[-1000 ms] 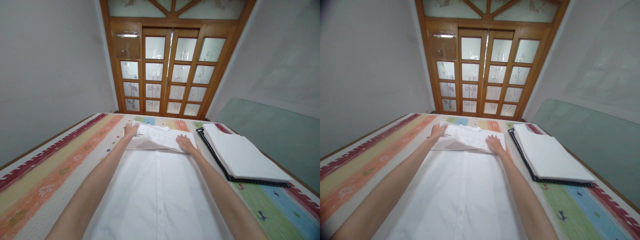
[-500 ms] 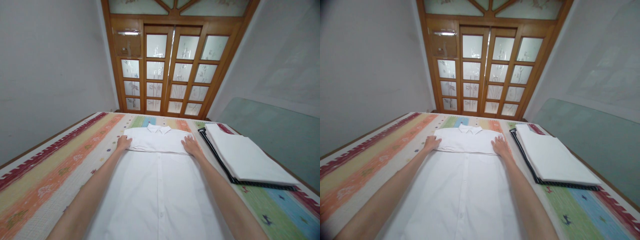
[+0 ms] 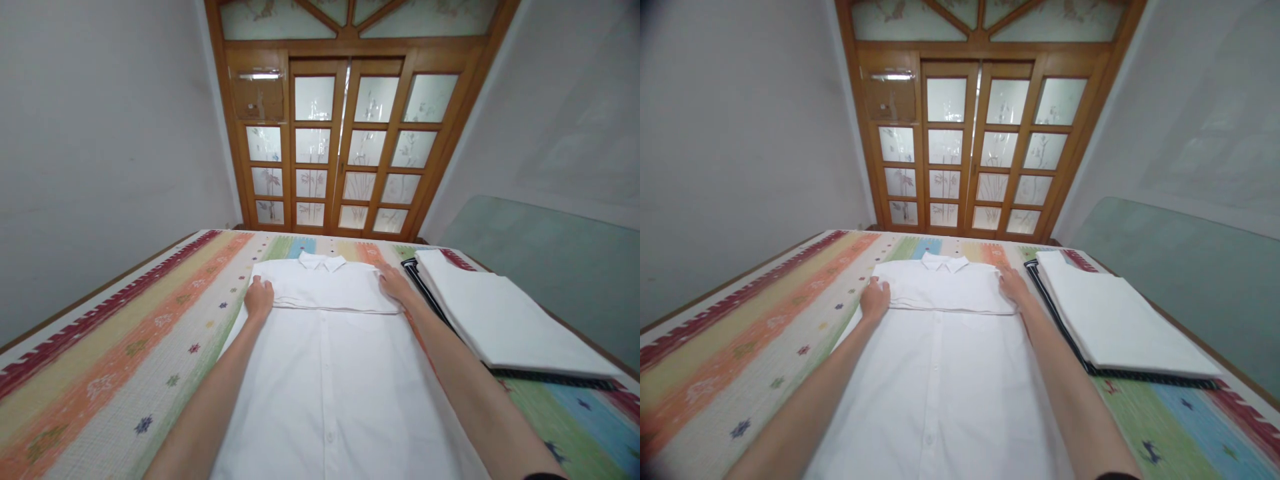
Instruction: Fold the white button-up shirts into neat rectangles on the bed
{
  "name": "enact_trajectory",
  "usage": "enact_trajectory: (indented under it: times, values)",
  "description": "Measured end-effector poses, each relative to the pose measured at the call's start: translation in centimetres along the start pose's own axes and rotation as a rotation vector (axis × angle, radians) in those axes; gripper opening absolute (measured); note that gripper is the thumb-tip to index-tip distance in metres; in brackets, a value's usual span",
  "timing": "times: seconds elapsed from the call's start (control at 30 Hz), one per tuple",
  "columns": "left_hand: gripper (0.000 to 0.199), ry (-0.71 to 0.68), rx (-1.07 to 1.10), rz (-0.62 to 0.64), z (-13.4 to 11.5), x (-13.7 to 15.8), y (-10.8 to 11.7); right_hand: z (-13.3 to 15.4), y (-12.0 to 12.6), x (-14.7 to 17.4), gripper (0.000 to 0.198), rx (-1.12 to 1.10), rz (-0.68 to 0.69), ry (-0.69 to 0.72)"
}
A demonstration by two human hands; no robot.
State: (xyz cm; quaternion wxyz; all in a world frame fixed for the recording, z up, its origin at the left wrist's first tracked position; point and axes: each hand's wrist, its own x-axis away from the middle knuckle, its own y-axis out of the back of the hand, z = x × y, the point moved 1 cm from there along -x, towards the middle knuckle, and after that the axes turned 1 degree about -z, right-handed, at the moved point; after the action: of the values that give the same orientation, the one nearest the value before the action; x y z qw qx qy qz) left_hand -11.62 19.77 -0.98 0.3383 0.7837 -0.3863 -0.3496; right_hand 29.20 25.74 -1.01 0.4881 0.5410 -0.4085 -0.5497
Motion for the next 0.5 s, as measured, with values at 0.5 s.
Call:
enact_trajectory:
  times: [0.5]
  values:
    - [0.029,0.045,0.283,-0.082,1.1,-0.3,0.3,-2.0,0.6,-2.4,0.026,-0.168,-0.019,-0.225]
